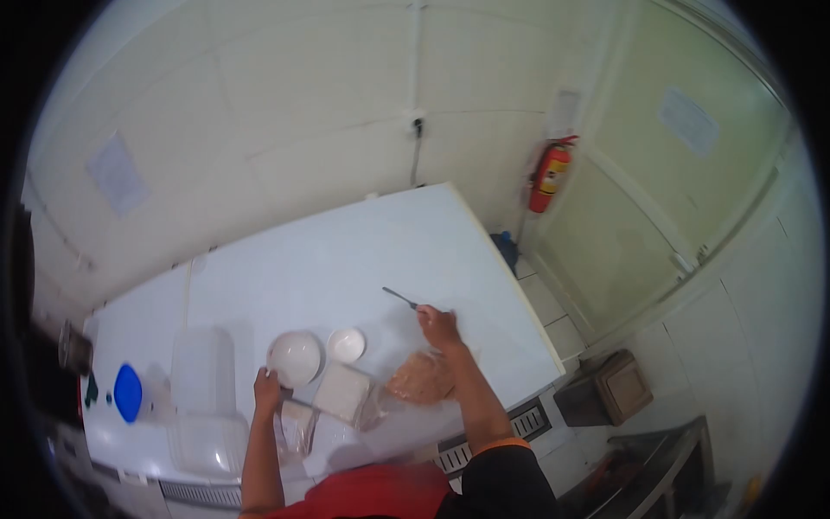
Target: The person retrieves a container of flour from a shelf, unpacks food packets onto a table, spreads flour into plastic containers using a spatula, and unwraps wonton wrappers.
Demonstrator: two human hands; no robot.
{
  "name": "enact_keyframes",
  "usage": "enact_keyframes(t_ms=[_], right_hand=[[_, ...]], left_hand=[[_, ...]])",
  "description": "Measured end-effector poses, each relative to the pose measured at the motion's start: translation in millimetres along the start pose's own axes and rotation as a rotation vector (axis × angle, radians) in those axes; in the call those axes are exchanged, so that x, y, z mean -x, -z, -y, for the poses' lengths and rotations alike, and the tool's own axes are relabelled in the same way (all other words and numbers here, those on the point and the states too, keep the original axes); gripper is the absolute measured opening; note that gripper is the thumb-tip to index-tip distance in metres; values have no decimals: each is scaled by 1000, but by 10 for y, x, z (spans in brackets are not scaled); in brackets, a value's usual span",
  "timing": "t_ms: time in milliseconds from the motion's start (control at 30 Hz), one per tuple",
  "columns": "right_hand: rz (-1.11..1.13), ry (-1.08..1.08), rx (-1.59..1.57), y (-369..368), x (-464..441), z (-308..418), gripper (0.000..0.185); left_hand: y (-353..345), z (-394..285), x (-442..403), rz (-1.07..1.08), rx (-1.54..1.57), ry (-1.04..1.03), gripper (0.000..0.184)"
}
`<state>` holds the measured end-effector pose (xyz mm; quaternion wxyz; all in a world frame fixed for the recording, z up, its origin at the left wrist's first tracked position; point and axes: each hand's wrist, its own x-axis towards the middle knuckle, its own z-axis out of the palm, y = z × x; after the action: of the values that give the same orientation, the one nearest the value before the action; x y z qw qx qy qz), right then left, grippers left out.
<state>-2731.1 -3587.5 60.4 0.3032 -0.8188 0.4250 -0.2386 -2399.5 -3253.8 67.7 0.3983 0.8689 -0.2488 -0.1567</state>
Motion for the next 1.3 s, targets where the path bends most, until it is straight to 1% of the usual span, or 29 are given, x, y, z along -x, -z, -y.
enact_keyframes(t_ms=[67,100,133,200,267,300,333,367,400,467,500,533,567,633,667,733,767,867,933,1000,1067,1100,1133,1167,1200,1233,1267,1300], right_hand=[[140,-78,166,231,103,188,41],[153,-139,228,350,192,263,47],[156,-199,289,471,247,322,52],[231,-330,226,672,459,297,71],[494,-264,346,748,734,443,94],[405,-174,421,680,947,521,98],[316,-79,492,574,1180,610,103],[225,22,560,479,1318,685,108],[224,-26,470,427,1362,726,107],[212,-133,316,434,1421,751,105],[134,-128,277,417,1471,724,99],[53,-122,239,372,1498,672,93],[-33,-109,196,364,1497,661,87],[129,-157,102,449,1509,699,72],[214,-182,50,476,1543,726,65],[145,-95,-35,474,1644,724,52],[111,-48,-81,467,1659,724,46],[104,-122,-234,461,1718,729,39],[152,-199,-310,498,1680,679,34],[181,-284,-377,599,1595,714,30],[101,-272,-524,724,1453,859,30],[64,-300,-425,720,1390,659,38],[-153,-356,-462,564,1426,246,40],[-106,-297,-525,626,1399,149,44],[-102,-362,-539,573,1269,-36,43],[-38,-73,-297,633,1253,18,40],[-44,219,-68,695,1229,84,41],[-1,-41,-317,673,1105,246,43]], left_hand=[[153,-290,268,52,45,89,47],[219,-381,434,82,68,125,51],[234,-340,615,44,-101,30,54],[236,-196,1020,-14,-444,-175,62],[203,-219,1408,57,-315,-279,72],[148,-225,1570,124,-227,-323,78],[81,-288,1703,193,-216,-407,83],[1,-355,1769,285,-191,-471,80],[-49,-532,1763,415,-286,-470,80],[-221,-666,1713,416,-367,-545,81],[-316,-711,1707,424,-401,-585,82],[-404,-761,1682,370,-480,-568,84],[-441,-827,1667,366,-513,-554,85],[-448,-921,1598,341,-595,-526,87],[-439,-928,1594,323,-588,-541,89],[-425,-933,1587,289,-579,-569,92],[-416,-939,1560,277,-557,-551,94],[-380,-872,1517,231,-490,-495,100],[-415,-834,1505,191,-432,-486,104],[-434,-849,1524,190,-449,-493,103],[-452,-853,1526,171,-437,-503,102],[-518,-830,1534,144,-420,-501,101],[-593,-779,1550,158,-407,-525,100],[-656,-717,1540,141,-411,-531,99],[-734,-659,1552,134,-441,-515,96],[-745,-647,1548,111,-471,-523,94],[-695,-677,1563,141,-485,-481,94],[-606,-692,1563,168,-499,-504,89]])
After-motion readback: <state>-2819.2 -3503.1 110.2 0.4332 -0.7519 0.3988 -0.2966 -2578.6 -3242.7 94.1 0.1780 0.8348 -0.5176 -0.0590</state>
